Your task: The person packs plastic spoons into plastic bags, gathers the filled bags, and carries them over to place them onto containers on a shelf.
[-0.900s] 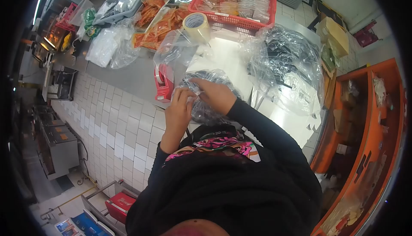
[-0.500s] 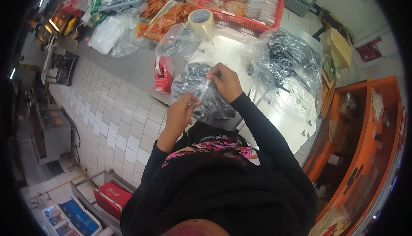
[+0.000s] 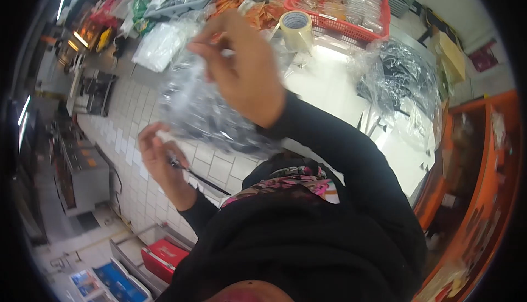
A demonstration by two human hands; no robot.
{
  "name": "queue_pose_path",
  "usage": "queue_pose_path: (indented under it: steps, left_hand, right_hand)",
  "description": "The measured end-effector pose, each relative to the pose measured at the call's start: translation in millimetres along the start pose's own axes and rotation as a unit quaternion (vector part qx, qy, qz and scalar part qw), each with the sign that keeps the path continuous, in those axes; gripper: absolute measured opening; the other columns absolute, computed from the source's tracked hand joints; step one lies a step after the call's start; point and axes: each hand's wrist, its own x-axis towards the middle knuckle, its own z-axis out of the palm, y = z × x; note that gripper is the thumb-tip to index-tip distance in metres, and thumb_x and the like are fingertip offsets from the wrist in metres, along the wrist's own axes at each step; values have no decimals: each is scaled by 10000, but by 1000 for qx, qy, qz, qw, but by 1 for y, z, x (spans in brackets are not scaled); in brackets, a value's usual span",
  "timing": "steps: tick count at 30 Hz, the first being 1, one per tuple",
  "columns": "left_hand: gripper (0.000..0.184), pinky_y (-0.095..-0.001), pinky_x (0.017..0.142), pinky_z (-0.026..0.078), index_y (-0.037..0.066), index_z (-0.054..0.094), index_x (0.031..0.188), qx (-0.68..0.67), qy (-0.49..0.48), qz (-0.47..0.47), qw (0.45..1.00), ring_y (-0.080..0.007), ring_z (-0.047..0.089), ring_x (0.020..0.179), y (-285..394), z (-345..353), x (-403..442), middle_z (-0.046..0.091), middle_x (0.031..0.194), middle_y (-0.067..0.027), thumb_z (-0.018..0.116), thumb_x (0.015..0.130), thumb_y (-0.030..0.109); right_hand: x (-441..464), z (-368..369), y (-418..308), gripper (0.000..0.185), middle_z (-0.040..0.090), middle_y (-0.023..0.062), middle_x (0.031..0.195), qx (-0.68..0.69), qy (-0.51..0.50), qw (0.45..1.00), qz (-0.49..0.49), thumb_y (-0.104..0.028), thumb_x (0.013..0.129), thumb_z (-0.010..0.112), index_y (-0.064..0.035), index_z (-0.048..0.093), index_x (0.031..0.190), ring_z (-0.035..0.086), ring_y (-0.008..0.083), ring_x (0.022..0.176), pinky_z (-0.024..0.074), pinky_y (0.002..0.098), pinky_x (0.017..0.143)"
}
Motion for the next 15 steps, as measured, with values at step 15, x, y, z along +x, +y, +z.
queue_pose_path:
  steps: [15]
  left_hand:
    - [243,-215,375,377,17,521,1007,81,-43,-216,972,-121,511,426,-152,-135,103,518,815,-60,534,936,249]
  right_hand:
    - [-50,28,226,140,590,94,891,-265,28,951,155,-128,844,602,-70,554,962,596,240,772,484,348,676]
